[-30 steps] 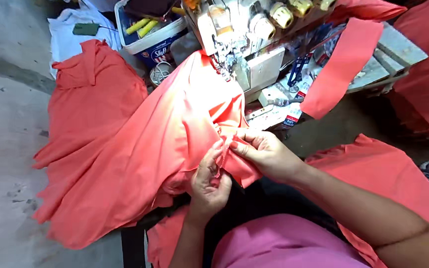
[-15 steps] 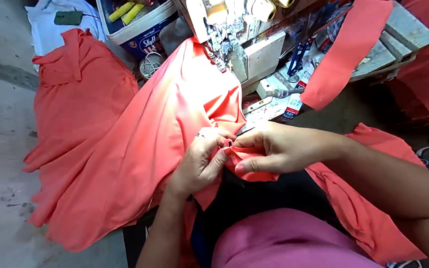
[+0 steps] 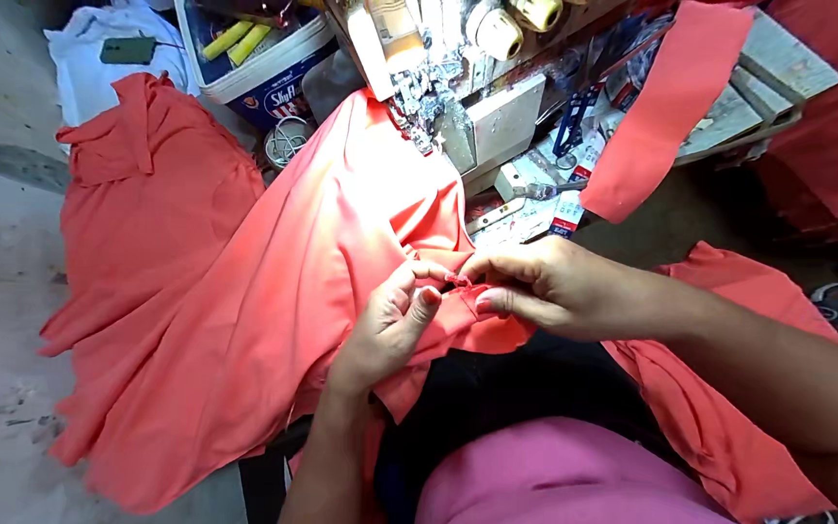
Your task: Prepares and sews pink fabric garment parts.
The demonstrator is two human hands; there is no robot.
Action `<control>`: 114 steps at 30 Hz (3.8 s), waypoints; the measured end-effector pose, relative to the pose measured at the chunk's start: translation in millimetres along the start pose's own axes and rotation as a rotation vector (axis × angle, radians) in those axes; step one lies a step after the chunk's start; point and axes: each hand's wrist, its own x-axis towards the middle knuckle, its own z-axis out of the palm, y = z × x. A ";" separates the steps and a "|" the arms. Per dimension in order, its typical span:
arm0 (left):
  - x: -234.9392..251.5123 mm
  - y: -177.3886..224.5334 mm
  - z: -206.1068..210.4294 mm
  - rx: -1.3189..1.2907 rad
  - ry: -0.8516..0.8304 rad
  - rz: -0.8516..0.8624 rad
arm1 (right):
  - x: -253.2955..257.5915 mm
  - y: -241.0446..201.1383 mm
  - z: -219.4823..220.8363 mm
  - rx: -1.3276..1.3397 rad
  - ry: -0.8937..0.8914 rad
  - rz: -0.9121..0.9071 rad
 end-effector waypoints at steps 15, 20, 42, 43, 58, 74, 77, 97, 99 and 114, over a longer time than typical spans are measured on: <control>28.4 87.8 -56.5 0.969 -0.134 0.032 | 7.5 13.5 66.5 0.195 0.567 0.075; 84.9 63.8 -62.5 1.085 0.250 0.249 | 56.3 32.9 54.2 0.029 0.861 0.119; 118.5 35.4 -48.8 0.947 0.253 -0.025 | 58.6 27.3 58.2 0.336 0.897 0.299; 121.3 35.1 -46.0 0.920 0.298 -0.066 | 59.8 27.7 58.0 0.317 0.912 0.287; 156.8 13.1 -49.2 0.716 0.522 0.094 | 68.6 48.2 38.4 -0.158 0.831 0.145; 94.5 35.5 -69.1 1.181 0.361 0.178 | 72.3 50.9 26.7 -0.185 0.777 0.187; 58.3 34.4 -77.7 1.282 0.079 0.276 | 72.6 52.5 26.5 -0.131 0.763 0.196; 69.3 90.4 -10.9 1.634 -0.220 0.384 | 19.5 11.0 -13.4 -0.605 0.334 -0.358; 68.4 53.6 -4.5 1.550 -0.203 0.644 | -4.8 7.4 -16.3 -0.700 0.319 -0.297; -2.5 169.0 -28.4 1.358 -0.401 -0.271 | 66.7 11.9 47.6 -0.010 -0.063 0.356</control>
